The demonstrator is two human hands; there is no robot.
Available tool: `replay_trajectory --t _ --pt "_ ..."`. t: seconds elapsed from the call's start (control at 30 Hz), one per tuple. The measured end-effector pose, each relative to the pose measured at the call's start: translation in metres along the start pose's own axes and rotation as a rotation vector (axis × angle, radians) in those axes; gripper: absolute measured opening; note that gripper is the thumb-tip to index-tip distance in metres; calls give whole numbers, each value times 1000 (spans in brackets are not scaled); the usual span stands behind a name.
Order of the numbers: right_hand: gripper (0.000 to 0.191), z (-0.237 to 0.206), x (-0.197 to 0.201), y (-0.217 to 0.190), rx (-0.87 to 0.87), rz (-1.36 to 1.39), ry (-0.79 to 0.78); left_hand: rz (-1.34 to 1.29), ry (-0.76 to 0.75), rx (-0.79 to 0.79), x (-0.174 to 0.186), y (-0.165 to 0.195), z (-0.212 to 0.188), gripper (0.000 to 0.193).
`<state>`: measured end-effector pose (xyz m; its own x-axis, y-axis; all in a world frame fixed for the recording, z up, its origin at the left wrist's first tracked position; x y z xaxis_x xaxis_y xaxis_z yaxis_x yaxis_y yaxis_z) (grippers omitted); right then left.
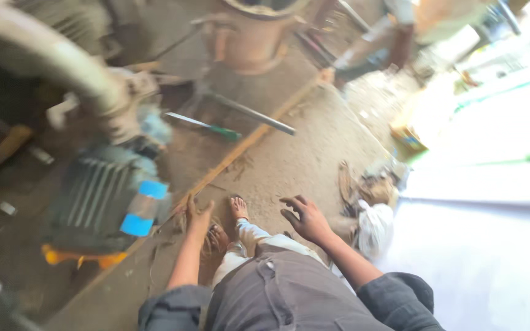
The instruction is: The person uses a metal bar to tap a motor and then connects wires to a control panel with switches and meters. The person repeatedly taps the motor and adjusts connections on the panel while another person holds the panel steady.
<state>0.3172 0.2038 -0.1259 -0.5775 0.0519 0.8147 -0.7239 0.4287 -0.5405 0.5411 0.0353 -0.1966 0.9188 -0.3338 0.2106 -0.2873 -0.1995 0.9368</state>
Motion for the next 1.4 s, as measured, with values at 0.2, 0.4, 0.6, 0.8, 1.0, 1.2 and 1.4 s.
replay_trajectory --t 0.2,0.4,0.6,0.8,1.0,1.2,1.4 --pt "34 -70 35 41 -88 -68 172 80 -131 -132 -35 18 13 75" --pt "36 -134 74 114 -427 13 234 269 34 133 -33 34 -16 65" --pt "33 -129 88 166 -396 26 143 385 211 97 -60 38 5 55" --pt "33 -45 129 223 -273 34 64 300 -30 -323 -155 31 -1 48" --pt "41 41 128 285 -131 329 -102 447 -50 -561 -250 72 16 46" --pt "88 86 108 280 -595 1302 -782 -1270 -289 266 -290 140 -33 26" --pt "77 157 136 245 -123 2065 -402 -1316 -283 273 -286 136 -63 24"
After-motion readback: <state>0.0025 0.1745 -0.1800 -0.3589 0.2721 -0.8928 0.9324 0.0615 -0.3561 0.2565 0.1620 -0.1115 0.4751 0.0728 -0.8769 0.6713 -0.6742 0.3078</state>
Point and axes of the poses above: each hand's wrist, its own z-axis towards the middle knuckle, its own x-axis out of the back of the hand, y = z × x, the point moved 1 cm from there along z, towards the middle knuckle, and after that the axes turned 6 degrees about -z, right-handed, at the moved point
